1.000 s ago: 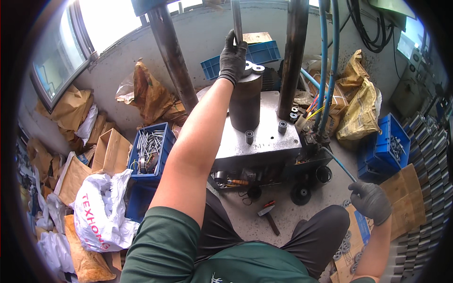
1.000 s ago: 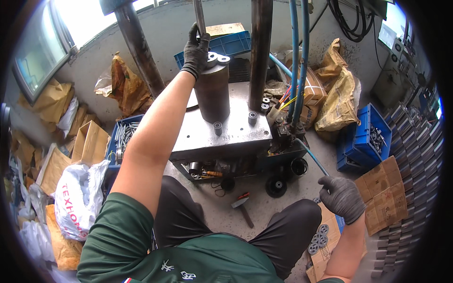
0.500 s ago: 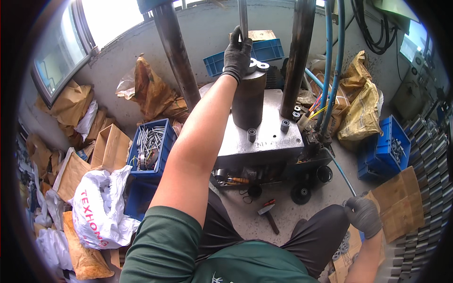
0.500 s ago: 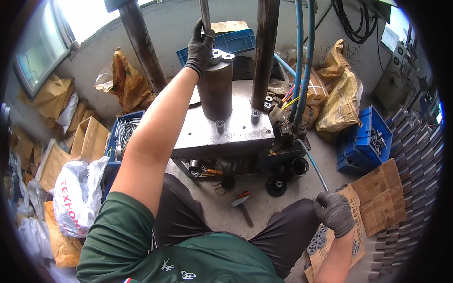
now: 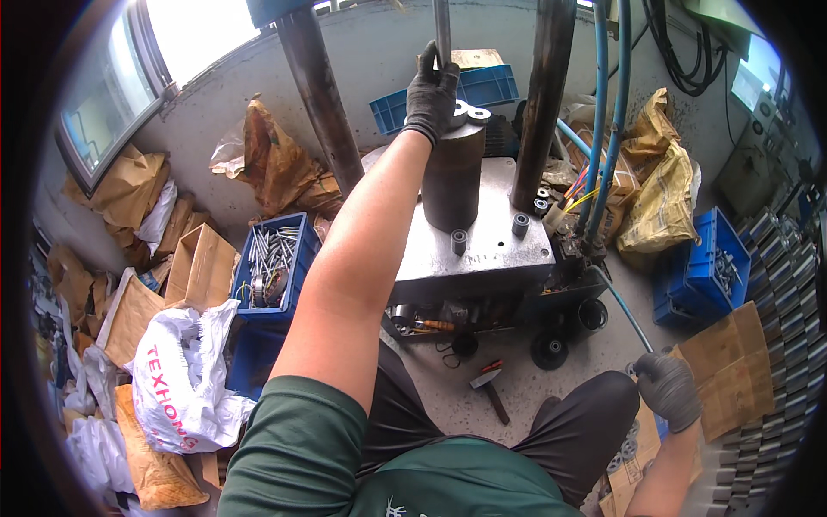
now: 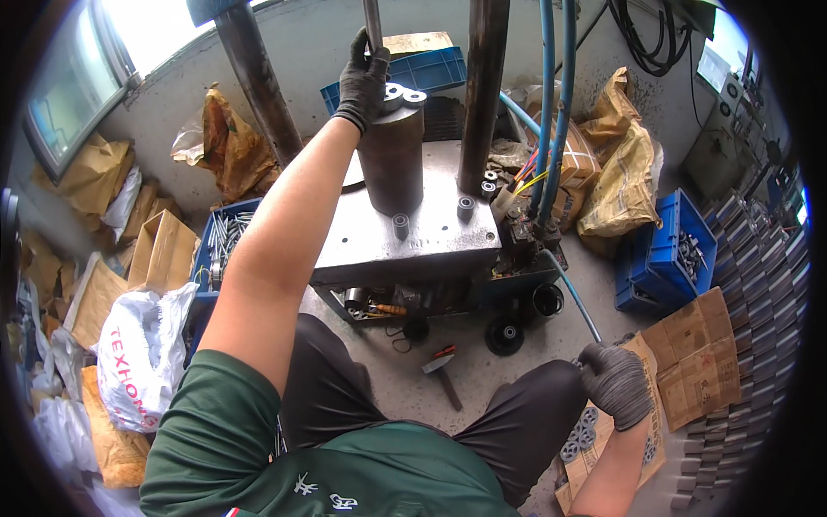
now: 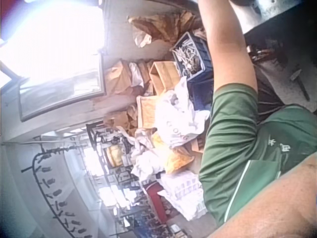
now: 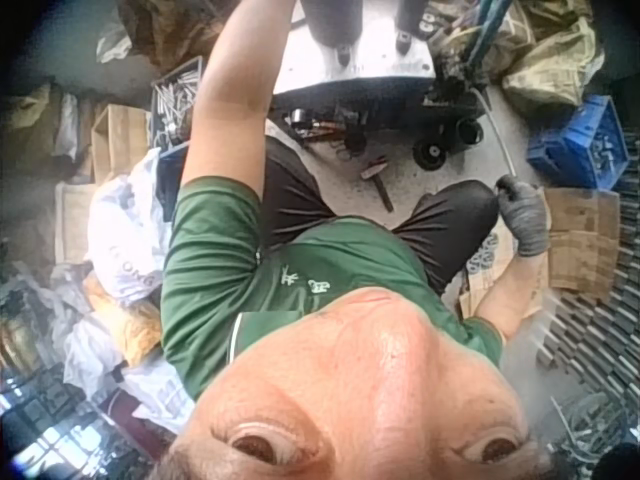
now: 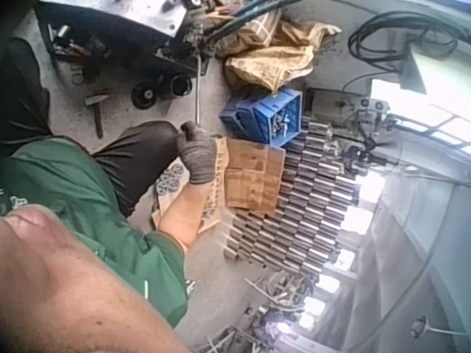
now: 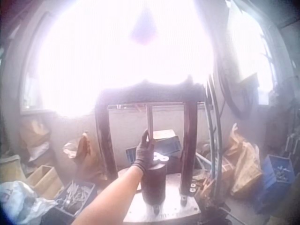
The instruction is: Assembling mechanical parts by pressing gears and bearings onto a metal shaft using a hydraulic press.
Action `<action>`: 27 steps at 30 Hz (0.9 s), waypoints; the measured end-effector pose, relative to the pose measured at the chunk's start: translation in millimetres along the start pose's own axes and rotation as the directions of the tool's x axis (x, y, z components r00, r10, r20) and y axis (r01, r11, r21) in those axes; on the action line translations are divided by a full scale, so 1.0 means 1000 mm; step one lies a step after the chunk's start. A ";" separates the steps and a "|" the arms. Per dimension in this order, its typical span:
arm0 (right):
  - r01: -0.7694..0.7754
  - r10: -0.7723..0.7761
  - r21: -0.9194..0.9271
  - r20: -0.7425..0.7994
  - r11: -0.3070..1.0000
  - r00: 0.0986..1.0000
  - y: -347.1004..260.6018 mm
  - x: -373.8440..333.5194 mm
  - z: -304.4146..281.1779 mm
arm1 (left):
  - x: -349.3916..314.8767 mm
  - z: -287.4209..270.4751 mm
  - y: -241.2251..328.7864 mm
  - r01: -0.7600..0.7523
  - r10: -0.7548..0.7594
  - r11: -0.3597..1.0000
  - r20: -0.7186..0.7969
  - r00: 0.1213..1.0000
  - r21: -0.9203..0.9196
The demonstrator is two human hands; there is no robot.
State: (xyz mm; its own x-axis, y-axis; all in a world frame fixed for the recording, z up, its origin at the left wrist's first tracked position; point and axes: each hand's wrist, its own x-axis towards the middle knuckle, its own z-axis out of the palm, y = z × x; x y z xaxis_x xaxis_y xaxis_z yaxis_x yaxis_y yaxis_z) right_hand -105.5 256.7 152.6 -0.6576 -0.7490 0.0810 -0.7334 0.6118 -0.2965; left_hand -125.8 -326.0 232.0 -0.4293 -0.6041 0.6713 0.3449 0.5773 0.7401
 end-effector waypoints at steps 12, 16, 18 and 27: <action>0.094 -0.087 0.101 -0.063 0.990 0.994 0.010 0.015 -0.015 | -0.003 0.000 0.007 0.032 -0.031 0.998 -0.004 1.000 0.046; 0.210 -0.152 0.149 -0.332 0.966 0.931 0.016 0.052 -0.035 | -0.004 -0.005 0.008 -0.051 0.051 0.982 0.004 0.999 0.180; 0.291 -0.229 -0.001 -0.622 0.957 0.749 0.014 0.099 -0.049 | -0.006 -0.007 0.011 -0.043 0.043 0.972 0.004 0.999 0.229; 0.239 -0.357 -0.266 -0.722 0.934 0.592 0.019 0.208 -0.102 | 0.006 -0.004 -0.011 -0.086 0.088 0.921 0.013 0.996 0.379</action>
State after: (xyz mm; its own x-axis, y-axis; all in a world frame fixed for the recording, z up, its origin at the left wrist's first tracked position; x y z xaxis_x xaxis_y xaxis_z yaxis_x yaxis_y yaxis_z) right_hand -273.8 138.0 261.0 -0.2522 -0.4783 0.8412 -0.8879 0.4601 -0.0045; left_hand -128.3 -338.1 228.2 -0.4080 -0.5438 0.7333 0.0382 0.7923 0.6089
